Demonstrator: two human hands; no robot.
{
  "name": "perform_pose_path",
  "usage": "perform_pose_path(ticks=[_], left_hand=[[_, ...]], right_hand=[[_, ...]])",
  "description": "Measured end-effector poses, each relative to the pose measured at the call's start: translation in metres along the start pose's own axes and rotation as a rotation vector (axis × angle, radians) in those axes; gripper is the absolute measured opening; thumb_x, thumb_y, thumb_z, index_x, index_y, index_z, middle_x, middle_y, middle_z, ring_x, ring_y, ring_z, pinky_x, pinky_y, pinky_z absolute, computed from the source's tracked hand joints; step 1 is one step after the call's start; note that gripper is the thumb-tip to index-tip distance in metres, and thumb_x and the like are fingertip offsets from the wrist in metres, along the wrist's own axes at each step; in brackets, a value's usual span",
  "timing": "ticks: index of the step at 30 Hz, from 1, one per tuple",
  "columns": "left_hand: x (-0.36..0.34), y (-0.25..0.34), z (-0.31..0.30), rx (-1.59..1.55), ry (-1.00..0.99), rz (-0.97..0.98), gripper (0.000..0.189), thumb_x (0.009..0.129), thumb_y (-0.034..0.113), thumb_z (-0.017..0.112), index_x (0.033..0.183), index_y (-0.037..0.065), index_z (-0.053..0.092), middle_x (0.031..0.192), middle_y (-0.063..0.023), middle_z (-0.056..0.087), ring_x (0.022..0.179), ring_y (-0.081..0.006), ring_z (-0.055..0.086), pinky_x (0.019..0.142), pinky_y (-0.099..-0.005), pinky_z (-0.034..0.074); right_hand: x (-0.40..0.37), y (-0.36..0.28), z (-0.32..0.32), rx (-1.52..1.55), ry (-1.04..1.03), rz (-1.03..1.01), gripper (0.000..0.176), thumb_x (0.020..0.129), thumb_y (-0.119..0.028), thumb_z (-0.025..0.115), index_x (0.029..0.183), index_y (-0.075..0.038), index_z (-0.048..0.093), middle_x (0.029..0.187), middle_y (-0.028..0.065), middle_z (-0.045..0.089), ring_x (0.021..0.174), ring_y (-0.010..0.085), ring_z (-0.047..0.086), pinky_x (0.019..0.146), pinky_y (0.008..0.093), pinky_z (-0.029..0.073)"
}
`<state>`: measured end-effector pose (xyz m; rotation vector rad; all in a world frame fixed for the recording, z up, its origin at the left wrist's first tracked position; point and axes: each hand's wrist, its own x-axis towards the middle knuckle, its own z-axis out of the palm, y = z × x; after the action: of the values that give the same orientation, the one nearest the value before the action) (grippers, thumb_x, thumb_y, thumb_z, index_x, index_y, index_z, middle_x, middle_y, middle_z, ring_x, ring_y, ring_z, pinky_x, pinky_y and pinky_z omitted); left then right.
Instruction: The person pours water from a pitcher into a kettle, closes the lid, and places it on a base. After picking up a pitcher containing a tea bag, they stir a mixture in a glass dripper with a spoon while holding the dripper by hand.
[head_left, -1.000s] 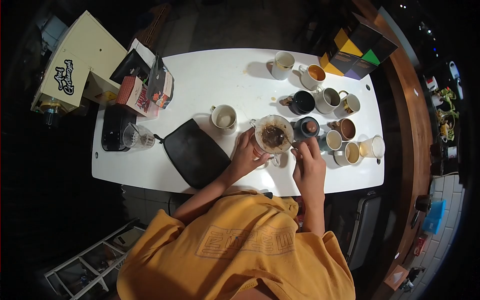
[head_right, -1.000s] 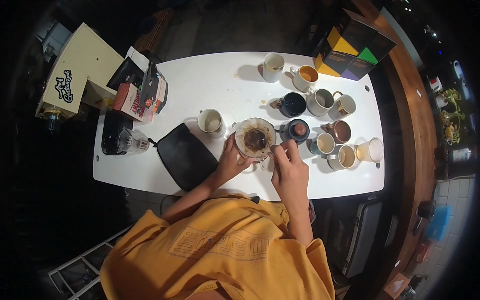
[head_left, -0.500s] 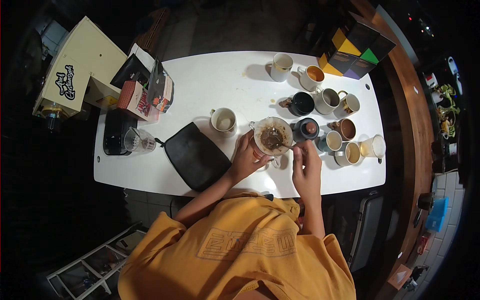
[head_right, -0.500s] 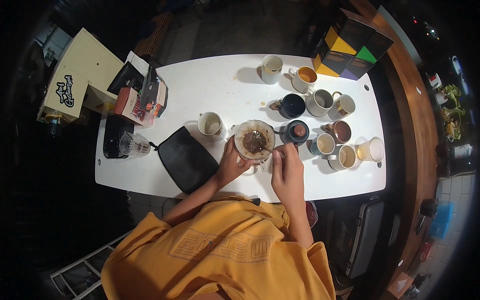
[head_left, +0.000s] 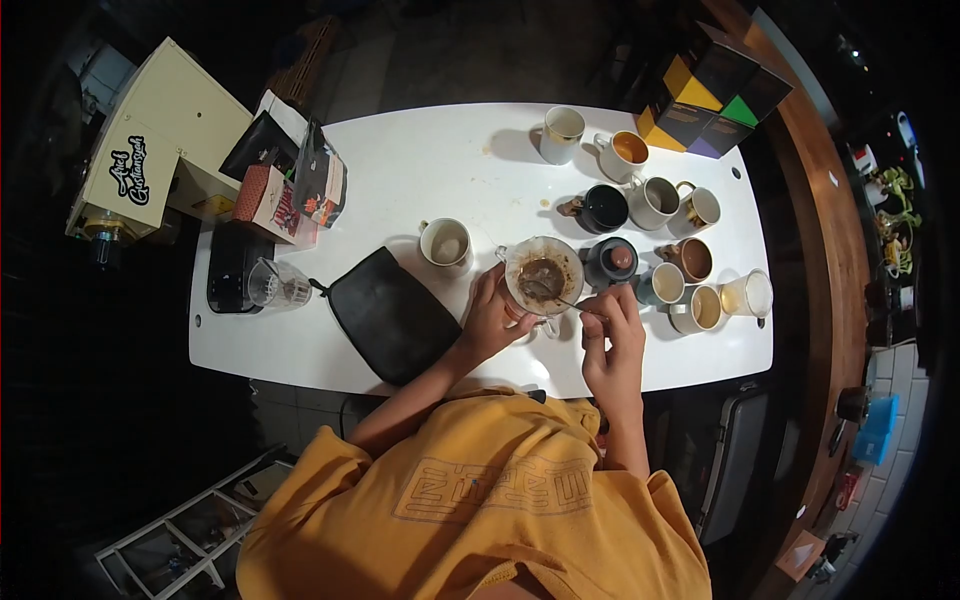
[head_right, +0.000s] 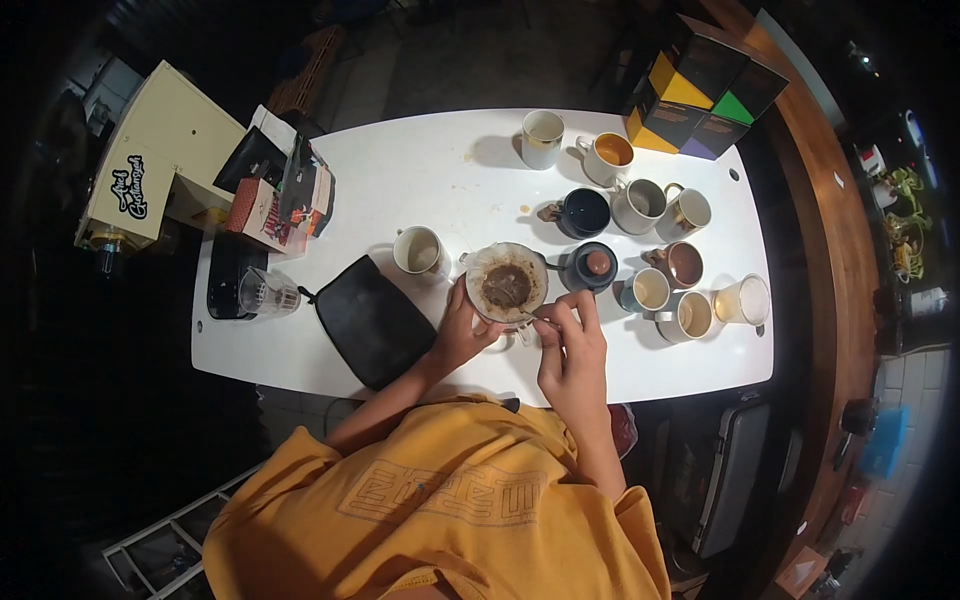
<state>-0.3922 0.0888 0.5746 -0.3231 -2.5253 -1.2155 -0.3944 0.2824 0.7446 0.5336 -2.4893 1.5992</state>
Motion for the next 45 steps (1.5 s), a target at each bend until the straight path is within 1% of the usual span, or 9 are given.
perform_pose_path(ticks=[1,4,8,17,20,25,29,38,45], left_hand=[[0.000,0.000,-0.001,0.000,-0.002,-0.002,0.082,0.079,0.037,0.076,0.142,-0.003,0.042,0.144,-0.0223,0.041,0.129,-0.0407,0.042,0.110,-0.0518,0.032],[0.002,0.003,-0.003,0.008,0.002,0.011,0.082,0.078,0.035,0.078,0.141,-0.004,0.043,0.144,-0.0224,0.041,0.129,-0.0402,0.042,0.110,-0.0516,0.032],[0.003,0.007,-0.004,0.006,0.002,0.008,0.082,0.077,0.031,0.080,0.142,-0.004,0.043,0.144,-0.0222,0.041,0.129,-0.0396,0.042,0.110,-0.0509,0.033],[0.003,0.005,-0.003,0.011,0.009,0.001,0.082,0.077,0.032,0.081,0.141,-0.004,0.043,0.143,-0.0218,0.043,0.128,-0.0400,0.044,0.109,-0.0508,0.034],[0.004,0.006,-0.004,-0.001,0.014,0.005,0.082,0.077,0.032,0.081,0.140,-0.004,0.044,0.143,-0.0217,0.043,0.127,-0.0401,0.044,0.109,-0.0510,0.034],[0.004,0.005,-0.004,-0.033,0.015,0.016,0.081,0.077,0.033,0.081,0.140,-0.003,0.044,0.143,-0.0218,0.042,0.126,-0.0401,0.045,0.108,-0.0507,0.034],[0.004,0.006,-0.004,0.009,0.027,0.038,0.081,0.077,0.032,0.080,0.141,-0.002,0.044,0.143,-0.0217,0.042,0.125,-0.0398,0.045,0.108,-0.0507,0.035],[0.005,0.007,-0.005,0.008,0.024,0.027,0.081,0.077,0.031,0.080,0.141,-0.002,0.043,0.143,-0.0216,0.042,0.126,-0.0400,0.045,0.108,-0.0512,0.035],[0.004,0.005,-0.004,-0.001,0.015,0.025,0.082,0.077,0.031,0.080,0.141,-0.002,0.043,0.143,-0.0223,0.042,0.126,-0.0409,0.045,0.107,-0.0513,0.036]], right_hand=[[0.000,0.002,0.000,-0.044,-0.009,-0.043,0.010,0.089,0.009,0.058,0.097,0.004,0.059,0.100,0.0164,0.051,0.069,0.0324,0.059,0.064,0.0369,0.049],[0.001,-0.001,0.001,-0.072,-0.036,0.004,0.012,0.088,0.009,0.059,0.097,0.002,0.060,0.104,0.0169,0.050,0.075,0.0340,0.063,0.065,0.0399,0.049],[0.002,0.001,0.000,-0.152,-0.054,-0.020,0.015,0.087,0.010,0.060,0.098,0.000,0.061,0.105,0.0165,0.050,0.078,0.0333,0.066,0.064,0.0413,0.049],[0.001,0.006,0.003,-0.231,-0.030,-0.032,0.015,0.085,0.007,0.065,0.097,-0.001,0.061,0.102,0.0147,0.049,0.072,0.0302,0.066,0.059,0.0415,0.049],[0.002,0.003,0.001,-0.243,0.018,-0.087,0.018,0.083,0.006,0.066,0.098,-0.003,0.063,0.100,0.0138,0.049,0.068,0.0283,0.064,0.057,0.0403,0.049],[0.005,-0.008,-0.005,-0.401,0.080,-0.210,0.023,0.079,0.005,0.070,0.099,-0.005,0.065,0.098,0.0111,0.048,0.063,0.0228,0.060,0.053,0.0360,0.047],[0.007,-0.005,-0.003,-0.458,0.081,-0.234,0.022,0.079,0.004,0.071,0.099,-0.005,0.065,0.098,0.0104,0.048,0.063,0.0218,0.060,0.052,0.0359,0.047],[0.004,-0.007,0.000,-0.455,0.005,-0.167,0.019,0.081,0.001,0.070,0.098,-0.005,0.064,0.099,0.0107,0.049,0.060,0.0230,0.059,0.050,0.0372,0.046],[0.009,-0.004,0.003,-0.463,0.021,-0.163,0.014,0.085,-0.003,0.069,0.098,-0.004,0.062,0.100,0.0121,0.050,0.070,0.0277,0.062,0.053,0.0389,0.049]])
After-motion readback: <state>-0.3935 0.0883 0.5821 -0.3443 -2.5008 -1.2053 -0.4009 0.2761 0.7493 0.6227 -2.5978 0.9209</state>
